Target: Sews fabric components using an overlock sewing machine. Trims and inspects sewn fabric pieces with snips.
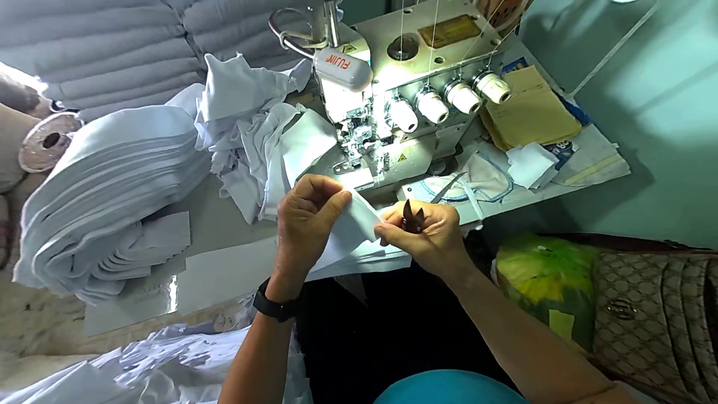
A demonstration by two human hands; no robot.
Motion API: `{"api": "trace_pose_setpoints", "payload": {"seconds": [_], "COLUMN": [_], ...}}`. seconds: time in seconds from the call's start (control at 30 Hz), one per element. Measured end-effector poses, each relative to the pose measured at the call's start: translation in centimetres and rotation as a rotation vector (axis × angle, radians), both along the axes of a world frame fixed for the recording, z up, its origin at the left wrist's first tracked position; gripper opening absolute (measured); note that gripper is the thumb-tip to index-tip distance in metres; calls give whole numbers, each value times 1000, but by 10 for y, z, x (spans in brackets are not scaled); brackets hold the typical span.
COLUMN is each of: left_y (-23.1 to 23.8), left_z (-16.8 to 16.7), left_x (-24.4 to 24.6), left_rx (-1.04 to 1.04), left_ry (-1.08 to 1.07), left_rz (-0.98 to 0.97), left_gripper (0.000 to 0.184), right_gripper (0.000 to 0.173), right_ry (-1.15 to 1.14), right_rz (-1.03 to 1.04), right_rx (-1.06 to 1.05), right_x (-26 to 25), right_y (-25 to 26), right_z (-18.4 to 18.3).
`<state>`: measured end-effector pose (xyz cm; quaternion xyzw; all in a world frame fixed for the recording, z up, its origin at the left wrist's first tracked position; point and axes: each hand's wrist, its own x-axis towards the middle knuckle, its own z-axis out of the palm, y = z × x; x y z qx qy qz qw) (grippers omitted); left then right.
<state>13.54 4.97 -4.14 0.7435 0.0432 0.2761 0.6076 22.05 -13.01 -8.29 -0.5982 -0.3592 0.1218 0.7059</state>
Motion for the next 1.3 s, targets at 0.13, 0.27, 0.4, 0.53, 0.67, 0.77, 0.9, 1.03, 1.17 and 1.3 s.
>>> {"api": "trace_pose_setpoints", "payload": {"seconds": [0.13,0.27,0.4,0.53,0.67,0.77,0.9,1.03,1.17,1.3], "left_y": [15,22,-19,-34,-18,2,41,89,102,81], "left_z": [0,-11,-21,-48,-39,-27,-9,-17,-32,-35], "left_x": [17,34,23,16,21,26,34,68,77,52], "left_rx": [448,728,1135,1129,992,905,807,578,242,226], "left_ry": [-10,55,201,247,222,265,329,251,61,-44], "left_rz": [35,85,323,469,363,232,114,127,240,352], "left_gripper": [19,10,21,31,29,31,27,33,31,28], "right_gripper": [10,10,7,8,11,16,18,10,16,30], "right_ry": [-68,-53,-220,-302,-385,-460,-542,-505,-488,-683], "right_rz": [-135,-232,-284,-320,-328,-361,-401,-382,-292,-331], "right_rx": [-74,-91,-122,-154,-158,-236,-334,-303,-458,-721], "right_x": [-3,-3,-4,6,14,24,31,7,-32,-46], "right_y": [21,32,28,33,40,48,54,46,50,53], "right_z": [-10,-29,-36,-28,-20,-18,-11,-13,-36,-57]}}
